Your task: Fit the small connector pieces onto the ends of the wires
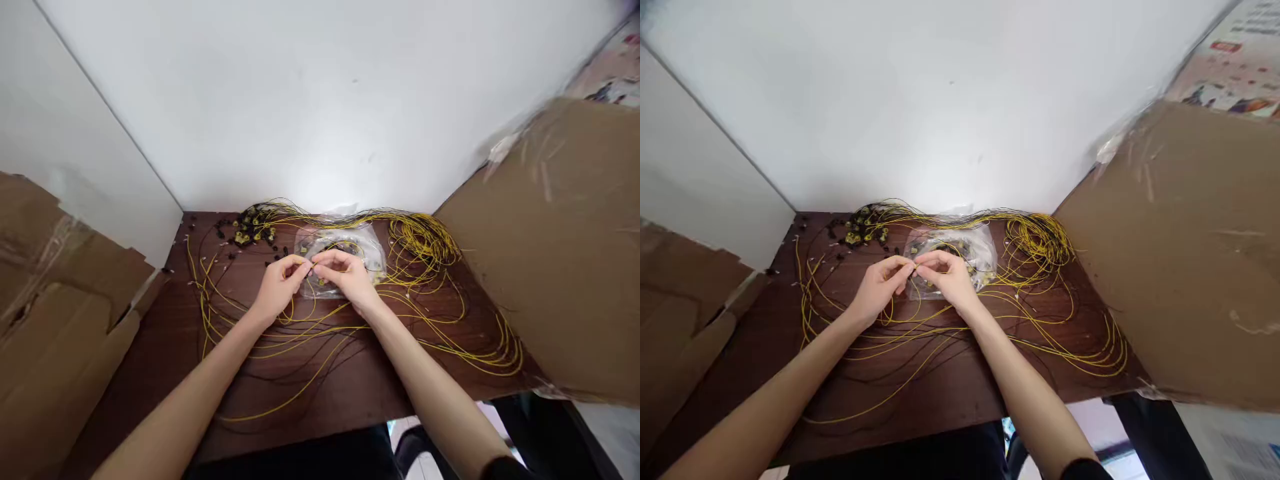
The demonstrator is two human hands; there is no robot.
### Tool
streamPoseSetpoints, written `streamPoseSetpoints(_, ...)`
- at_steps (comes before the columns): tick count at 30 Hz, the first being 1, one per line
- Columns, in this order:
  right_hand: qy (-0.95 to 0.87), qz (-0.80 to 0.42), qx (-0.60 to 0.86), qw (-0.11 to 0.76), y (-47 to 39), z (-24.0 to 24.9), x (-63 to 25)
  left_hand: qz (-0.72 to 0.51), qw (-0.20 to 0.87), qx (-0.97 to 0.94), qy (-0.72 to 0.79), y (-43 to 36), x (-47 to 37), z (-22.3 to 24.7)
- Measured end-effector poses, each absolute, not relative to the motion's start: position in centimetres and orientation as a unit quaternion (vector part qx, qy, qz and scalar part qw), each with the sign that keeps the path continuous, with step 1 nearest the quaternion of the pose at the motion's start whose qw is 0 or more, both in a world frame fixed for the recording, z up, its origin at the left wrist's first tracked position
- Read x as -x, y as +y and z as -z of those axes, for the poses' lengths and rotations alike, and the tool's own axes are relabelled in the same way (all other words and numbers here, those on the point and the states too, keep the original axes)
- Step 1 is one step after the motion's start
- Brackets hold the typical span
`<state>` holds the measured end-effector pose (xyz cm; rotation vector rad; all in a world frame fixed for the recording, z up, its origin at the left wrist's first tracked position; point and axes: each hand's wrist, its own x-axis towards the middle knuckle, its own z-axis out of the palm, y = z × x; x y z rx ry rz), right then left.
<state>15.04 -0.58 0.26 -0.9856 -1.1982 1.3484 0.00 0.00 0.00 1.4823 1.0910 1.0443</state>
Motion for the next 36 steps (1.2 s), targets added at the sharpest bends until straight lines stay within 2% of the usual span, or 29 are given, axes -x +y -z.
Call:
streamPoseSetpoints(15, -0.508, -0.55, 0.429, 0.506, -0.5, 0.04, -14.64, -0.448, 0.504, -0.596, 0.436, -0.01, 0.08, 0.68)
streamPoseSetpoints(22, -0.528, -0.531, 0.416, 0.516, -0.69, -0.12, -14.64, -0.44, 0.501, -0.605, 0.434, -0.15, -0.06, 0.48)
streamPoseSetpoints(29, -0.466, -0.512, 0.457, 0.558, -0.52, -0.28, -14.88, -0.437, 0.504, -0.598, 0.445, -0.34, -0.13, 0.08)
streamPoseSetpoints(36, -0.522, -0.51, 0.451, 0.514, -0.59, -0.19, -14.98, -0.436, 0.501, -0.603, 0.442, -0.33, -0.11, 0.06)
